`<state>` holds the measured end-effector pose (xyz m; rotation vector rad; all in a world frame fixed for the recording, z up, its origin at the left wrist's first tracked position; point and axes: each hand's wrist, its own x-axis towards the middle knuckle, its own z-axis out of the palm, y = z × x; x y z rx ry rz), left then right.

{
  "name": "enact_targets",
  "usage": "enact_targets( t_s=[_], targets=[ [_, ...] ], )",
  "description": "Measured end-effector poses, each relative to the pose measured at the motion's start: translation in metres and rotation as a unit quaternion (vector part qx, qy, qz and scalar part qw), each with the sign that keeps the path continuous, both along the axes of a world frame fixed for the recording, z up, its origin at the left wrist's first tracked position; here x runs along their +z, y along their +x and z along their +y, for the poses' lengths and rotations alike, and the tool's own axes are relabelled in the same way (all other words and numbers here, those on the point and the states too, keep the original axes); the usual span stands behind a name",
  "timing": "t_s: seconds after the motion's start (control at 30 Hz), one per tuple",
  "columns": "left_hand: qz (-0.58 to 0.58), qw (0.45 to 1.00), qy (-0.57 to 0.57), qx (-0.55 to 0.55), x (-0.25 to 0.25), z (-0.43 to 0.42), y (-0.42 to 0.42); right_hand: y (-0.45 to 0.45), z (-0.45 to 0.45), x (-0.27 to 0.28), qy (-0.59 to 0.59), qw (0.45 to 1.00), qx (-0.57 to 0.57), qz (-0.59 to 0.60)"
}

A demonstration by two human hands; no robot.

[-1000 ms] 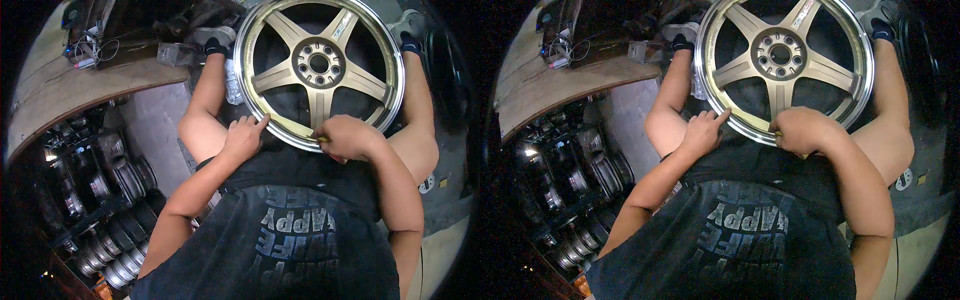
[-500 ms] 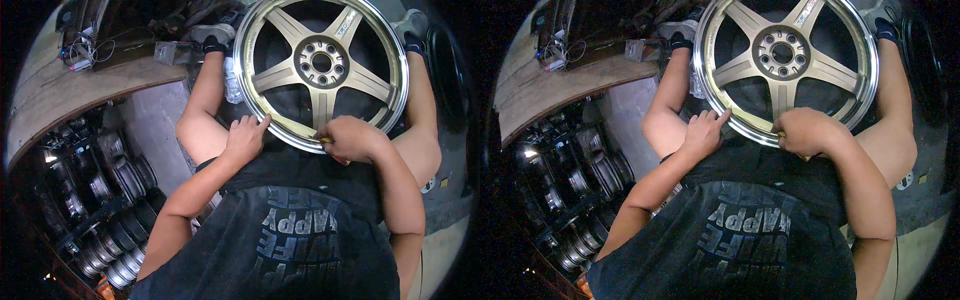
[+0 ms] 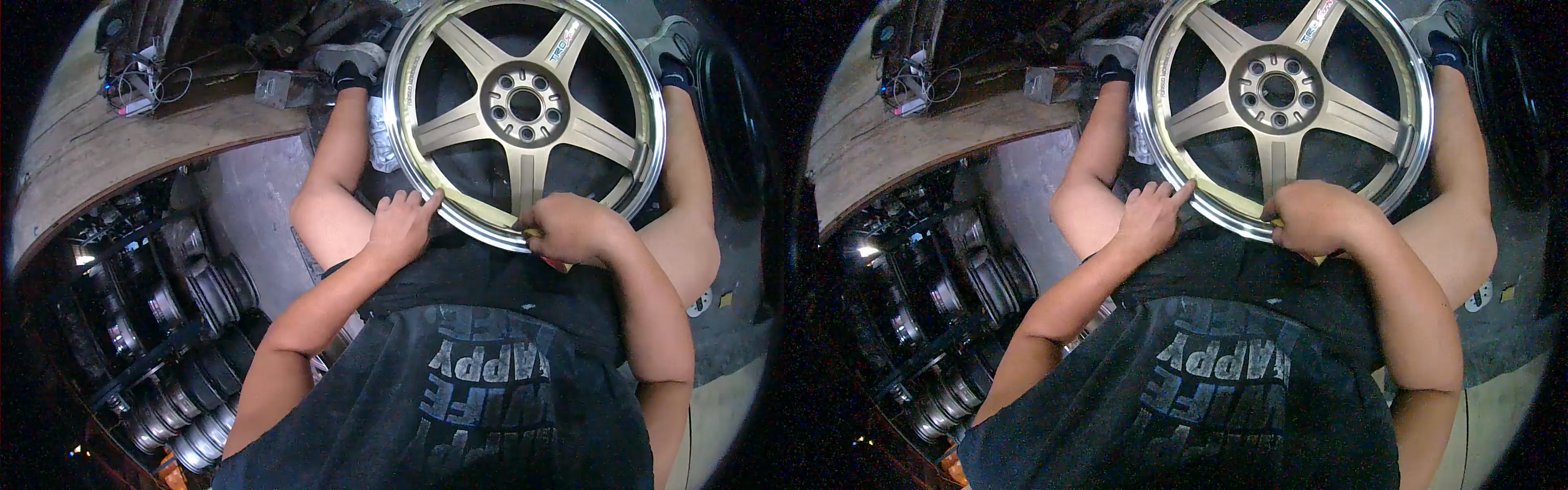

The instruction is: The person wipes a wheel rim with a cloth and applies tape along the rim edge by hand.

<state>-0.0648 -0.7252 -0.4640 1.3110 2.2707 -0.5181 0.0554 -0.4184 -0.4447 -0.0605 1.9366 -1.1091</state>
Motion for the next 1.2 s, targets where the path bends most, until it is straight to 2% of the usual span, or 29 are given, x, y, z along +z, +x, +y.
enact_targets(
  t_s=[0.07,0.2,0.33,0.4,0.43,0.5,0.63,0.83,1.2],
  targets=[
    [-0.007,1.000,-0.007,-0.005,0.003,0.000,-0.004,0.007,-0.002,-0.012,-0.002,0.999,-0.009,0.053],
    [0.013,0.997,-0.068,0.021,0.000,0.004,-0.050,0.007,-0.002,-0.018,0.002,0.998,0.010,0.061],
    [0.039,0.999,-0.031,0.021,-0.001,0.007,-0.094,0.005,-0.002,-0.019,-0.006,0.999,0.013,0.052],
    [0.014,0.993,0.079,-0.089,-0.007,0.007,-0.100,0.006,-0.002,-0.021,-0.006,0.999,0.014,0.050],
    [0.012,0.993,0.078,-0.092,-0.010,0.005,-0.095,0.008,-0.003,-0.023,-0.010,0.998,0.004,0.061],
    [-0.073,0.996,0.030,-0.045,0.009,0.022,-0.061,0.008,-0.003,-0.025,-0.016,0.997,-0.010,0.069],
    [-0.165,0.985,-0.031,0.029,0.020,0.029,0.002,0.001,-0.002,-0.017,-0.016,0.999,0.033,0.034],
    [-0.125,0.992,-0.021,0.019,0.006,0.024,0.038,0.004,-0.003,-0.026,-0.027,0.998,0.028,0.054],
    [-0.127,0.990,-0.020,0.052,0.000,0.025,0.045,0.000,0.000,-0.027,-0.016,0.998,-0.002,0.062]
  ],
)
